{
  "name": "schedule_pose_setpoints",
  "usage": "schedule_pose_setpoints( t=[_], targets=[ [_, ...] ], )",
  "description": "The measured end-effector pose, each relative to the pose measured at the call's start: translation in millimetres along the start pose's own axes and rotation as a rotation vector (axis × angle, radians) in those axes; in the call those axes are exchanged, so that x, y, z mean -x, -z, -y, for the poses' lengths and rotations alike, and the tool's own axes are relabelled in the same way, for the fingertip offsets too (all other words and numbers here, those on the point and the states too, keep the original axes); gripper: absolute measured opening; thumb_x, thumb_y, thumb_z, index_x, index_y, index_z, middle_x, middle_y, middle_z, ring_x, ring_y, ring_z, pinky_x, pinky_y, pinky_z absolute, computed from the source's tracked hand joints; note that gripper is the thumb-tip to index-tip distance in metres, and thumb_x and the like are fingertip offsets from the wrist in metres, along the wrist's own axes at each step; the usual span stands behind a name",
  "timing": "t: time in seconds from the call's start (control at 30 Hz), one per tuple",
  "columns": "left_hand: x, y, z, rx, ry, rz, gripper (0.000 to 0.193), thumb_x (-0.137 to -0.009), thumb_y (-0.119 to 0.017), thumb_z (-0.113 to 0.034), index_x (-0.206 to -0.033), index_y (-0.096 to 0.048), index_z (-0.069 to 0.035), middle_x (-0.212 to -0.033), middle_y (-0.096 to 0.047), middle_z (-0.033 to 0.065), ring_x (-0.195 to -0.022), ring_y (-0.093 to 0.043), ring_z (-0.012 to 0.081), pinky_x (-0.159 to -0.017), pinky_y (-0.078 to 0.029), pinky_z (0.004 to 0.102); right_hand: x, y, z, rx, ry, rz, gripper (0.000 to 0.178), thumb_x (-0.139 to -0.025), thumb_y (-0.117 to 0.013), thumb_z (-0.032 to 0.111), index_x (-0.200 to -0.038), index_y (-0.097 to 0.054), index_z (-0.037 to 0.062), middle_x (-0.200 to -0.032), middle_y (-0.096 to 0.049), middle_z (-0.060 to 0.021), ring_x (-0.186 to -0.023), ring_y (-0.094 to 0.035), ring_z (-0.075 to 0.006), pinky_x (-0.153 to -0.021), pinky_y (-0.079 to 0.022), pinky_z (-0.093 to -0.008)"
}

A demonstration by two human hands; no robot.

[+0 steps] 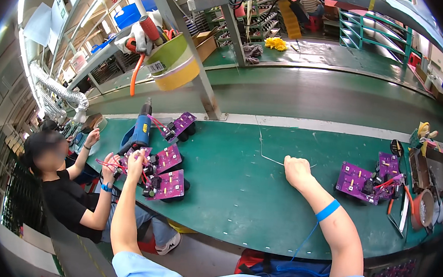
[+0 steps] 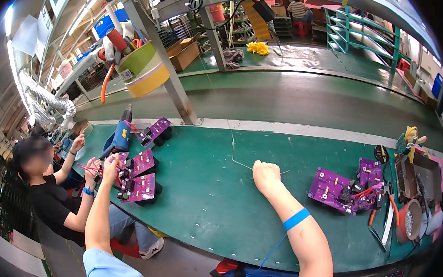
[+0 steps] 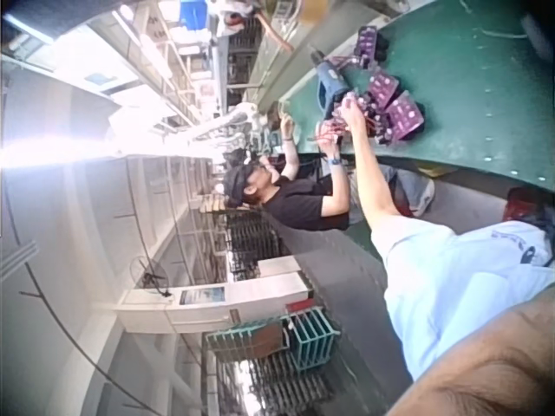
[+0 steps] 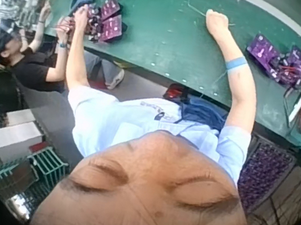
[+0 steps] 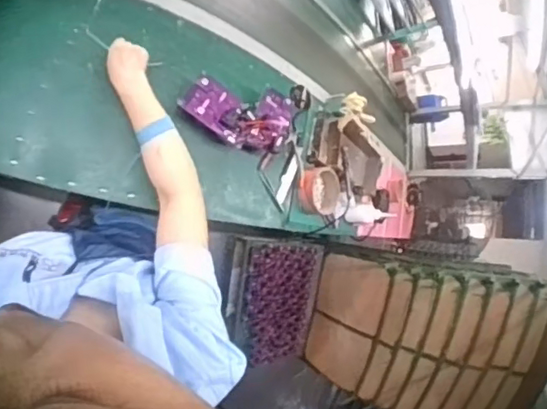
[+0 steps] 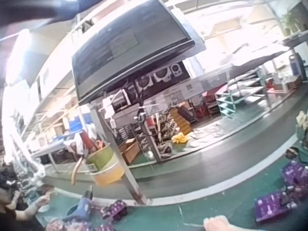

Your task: The person assembles purple circuit boards by attaching black cylindrical components and connecting red wires. They use a soldering iron to secure the connections and a heat gun to treat the boards. The person works at a green table in a workshop, handling multiple boards and placing finished units onto a nearby rack.

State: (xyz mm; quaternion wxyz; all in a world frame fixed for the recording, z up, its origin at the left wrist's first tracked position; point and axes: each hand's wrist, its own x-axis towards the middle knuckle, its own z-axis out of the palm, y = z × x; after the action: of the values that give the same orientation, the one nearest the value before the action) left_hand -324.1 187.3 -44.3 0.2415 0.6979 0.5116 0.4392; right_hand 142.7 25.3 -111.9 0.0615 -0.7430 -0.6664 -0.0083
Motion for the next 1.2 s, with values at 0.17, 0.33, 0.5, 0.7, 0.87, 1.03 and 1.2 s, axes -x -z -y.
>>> schedule_pose_setpoints(
  t=[0.17, 0.33, 0.5, 0.7, 0.87, 1.03, 1.2],
  targets=[
    [14, -16, -70, -0.136, -0.061, 0.144, 0.034, -0.086, -0.048, -0.025, -0.059, -0.042, -0.005, -0.051, -0.036, -0.0038, -0.047, -0.036, 0.0047, -0.043, -0.028, 0.0233, 5, 2, -1, 0.119, 0.028, -0.124, 0.012, -0.073, -0.048, 0.01, -0.079, -0.056, 0.0037, -0.087, -0.057, -0.016, -0.083, -0.06, -0.023, -0.069, -0.048, -0.0343],
    [-4, -79, -155, -0.229, -0.157, 0.382, 0.04, -0.085, -0.047, -0.034, -0.064, -0.043, 0.0, -0.051, -0.035, -0.0008, -0.049, -0.033, 0.01, -0.047, -0.029, 0.0289, 13, 52, -14, -0.344, -0.033, -0.128, 0.01, -0.076, -0.047, 0.006, -0.085, -0.049, 0.0021, -0.074, -0.059, -0.0188, -0.071, -0.058, -0.0366, -0.064, -0.045, -0.0444],
    [-31, -141, -215, 0.035, 0.042, 0.36, 0.042, -0.085, -0.046, -0.039, -0.061, -0.046, -0.004, -0.05, -0.038, -0.0021, -0.049, -0.036, 0.0092, -0.047, -0.031, 0.028, 43, 125, -33, -0.948, -0.007, -0.628, 0.009, -0.083, -0.043, 0.006, -0.089, -0.05, 0.0041, -0.06, -0.052, -0.0071, -0.054, -0.051, -0.0155, -0.051, -0.04, -0.0288],
    [-32, -262, -246, 0.374, -0.311, 0.063, 0.039, -0.085, -0.051, -0.035, -0.061, -0.047, -0.005, -0.051, -0.04, -0.0022, -0.05, -0.035, 0.0078, -0.045, -0.03, 0.029, 87, 169, -37, -1.276, 0.042, -0.797, 0.009, -0.085, -0.043, 0.002, -0.089, -0.051, 0.0014, -0.067, -0.048, 0.0003, -0.058, -0.042, -0.0037, -0.051, -0.035, -0.0167],
    [8, -370, -254, 0.667, -0.317, 0.102, 0.038, -0.084, -0.054, -0.03, -0.062, -0.042, -0.001, -0.052, -0.041, 0.0091, -0.051, -0.032, 0.0144, -0.047, -0.034, 0.0317, 110, 158, -44, -1.184, 0.062, -0.858, 0.009, -0.086, -0.043, 0.002, -0.091, -0.05, 0.0008, -0.07, -0.048, -0.0018, -0.059, -0.042, -0.0048, -0.051, -0.035, -0.0162],
    [33, -331, -250, 0.39, -0.354, 0.439, 0.035, -0.075, -0.06, -0.033, -0.088, -0.051, -0.001, -0.075, -0.055, 0.0107, -0.069, -0.052, 0.0205, -0.066, -0.041, 0.0321, 109, 160, -29, -1.233, 0.081, -0.781, 0.007, -0.085, -0.045, 0.002, -0.089, -0.051, 0.001, -0.07, -0.049, -0.0014, -0.059, -0.044, -0.0054, -0.052, -0.036, -0.017],
    [38, -195, -194, 0.083, -0.707, 0.154, 0.052, -0.066, -0.068, -0.024, -0.108, -0.048, -0.001, -0.109, -0.05, 0.0154, -0.101, -0.048, 0.0282, -0.088, -0.037, 0.0356, 93, 146, -14, -0.715, 0.036, -0.722, 0.008, -0.081, -0.044, -0.004, -0.083, -0.052, -0.0022, -0.068, -0.051, -0.0054, -0.059, -0.048, -0.0094, -0.051, -0.038, -0.0217]
  ],
)
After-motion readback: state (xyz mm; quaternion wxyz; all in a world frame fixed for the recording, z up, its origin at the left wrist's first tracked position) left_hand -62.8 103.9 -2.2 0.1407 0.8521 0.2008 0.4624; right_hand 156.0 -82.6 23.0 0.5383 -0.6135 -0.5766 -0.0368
